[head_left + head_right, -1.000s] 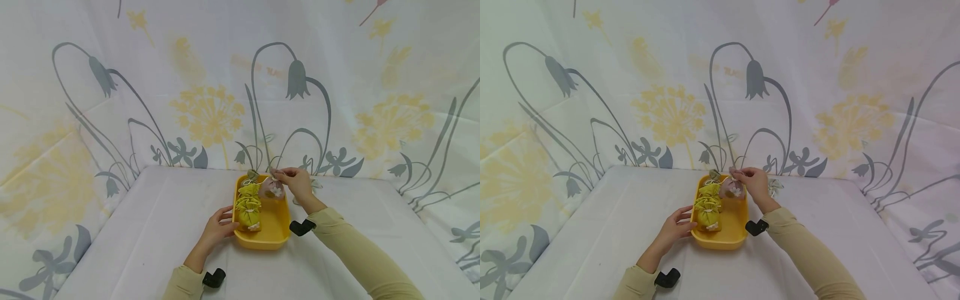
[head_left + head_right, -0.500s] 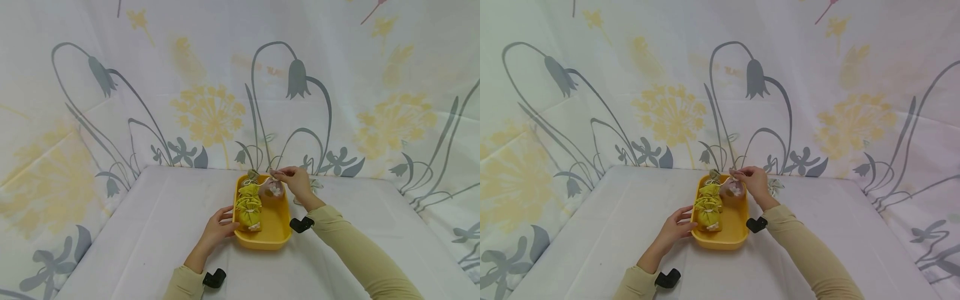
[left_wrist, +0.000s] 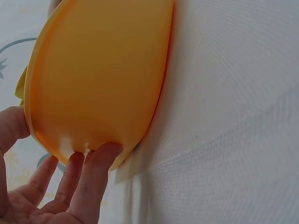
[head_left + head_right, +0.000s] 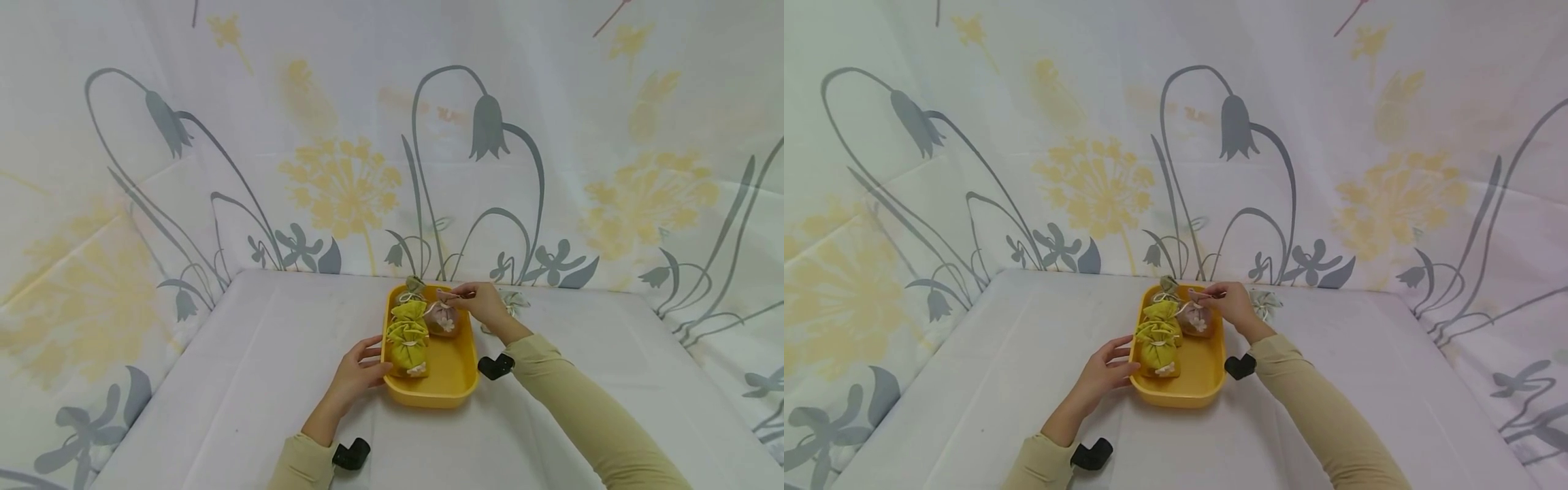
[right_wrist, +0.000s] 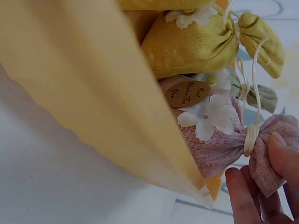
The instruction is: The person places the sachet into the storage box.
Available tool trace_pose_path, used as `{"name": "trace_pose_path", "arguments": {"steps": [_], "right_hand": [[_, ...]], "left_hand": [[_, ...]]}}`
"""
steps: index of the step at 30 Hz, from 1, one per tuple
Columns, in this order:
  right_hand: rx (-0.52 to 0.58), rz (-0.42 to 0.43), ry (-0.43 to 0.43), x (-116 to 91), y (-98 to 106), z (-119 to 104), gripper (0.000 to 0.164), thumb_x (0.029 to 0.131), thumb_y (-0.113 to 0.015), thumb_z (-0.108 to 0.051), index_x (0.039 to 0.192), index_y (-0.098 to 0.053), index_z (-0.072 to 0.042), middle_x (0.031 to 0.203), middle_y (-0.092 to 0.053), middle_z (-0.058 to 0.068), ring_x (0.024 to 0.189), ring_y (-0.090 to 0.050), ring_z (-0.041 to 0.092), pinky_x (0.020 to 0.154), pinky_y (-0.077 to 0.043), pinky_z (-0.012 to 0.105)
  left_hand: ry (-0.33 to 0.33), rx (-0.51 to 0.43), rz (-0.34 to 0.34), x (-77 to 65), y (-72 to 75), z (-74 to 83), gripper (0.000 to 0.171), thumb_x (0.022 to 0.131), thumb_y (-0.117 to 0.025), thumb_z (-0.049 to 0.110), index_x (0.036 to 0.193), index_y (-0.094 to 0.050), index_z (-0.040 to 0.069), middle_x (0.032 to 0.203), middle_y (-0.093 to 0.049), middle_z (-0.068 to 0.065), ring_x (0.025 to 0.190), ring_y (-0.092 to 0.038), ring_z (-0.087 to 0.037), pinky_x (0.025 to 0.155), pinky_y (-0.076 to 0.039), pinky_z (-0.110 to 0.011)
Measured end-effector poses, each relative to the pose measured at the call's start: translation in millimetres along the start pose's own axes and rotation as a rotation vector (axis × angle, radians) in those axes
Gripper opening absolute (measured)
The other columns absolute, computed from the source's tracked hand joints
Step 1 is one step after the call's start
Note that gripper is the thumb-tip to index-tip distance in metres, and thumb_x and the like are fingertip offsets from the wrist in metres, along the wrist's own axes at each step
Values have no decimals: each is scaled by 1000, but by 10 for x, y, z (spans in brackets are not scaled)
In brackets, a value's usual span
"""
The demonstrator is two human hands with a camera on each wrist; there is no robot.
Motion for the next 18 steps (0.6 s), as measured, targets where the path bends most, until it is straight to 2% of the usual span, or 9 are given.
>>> {"name": "trace_pose_path", "arguments": {"steps": [7,13,18], "right_hand": [[29,1,61,-73,47,-11,28,83,-70,-10,107,-67,4,106,-64,18,98,-60,32,84,-51,41],[44,11,11,-239,150,76,38,83,-71,-16,115,-63,3,112,-63,18,102,-59,32,87,-49,43],[41,47,0,-396,262,135,39,85,-69,-15,118,-60,3,113,-62,19,102,-59,32,84,-52,37]], "left_hand": [[-2,-3,-2,-1,-1,7,57,86,-64,9,137,-40,-1,125,-47,-25,109,-54,-36,77,-54,-37],[15,4,11,-6,-2,-9,58,86,-65,9,137,-40,0,124,-48,-24,109,-54,-36,77,-55,-36],[18,3,14,-2,-4,-14,58,86,-66,10,137,-40,1,124,-48,-23,109,-55,-35,76,-55,-36]]}}
Point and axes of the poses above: each hand's wrist, its own x-axis towards the middle knuckle, its own y-axis out of the back of the hand, z = x × y, the point moved 8 cm from there along x, towards the middle knuckle
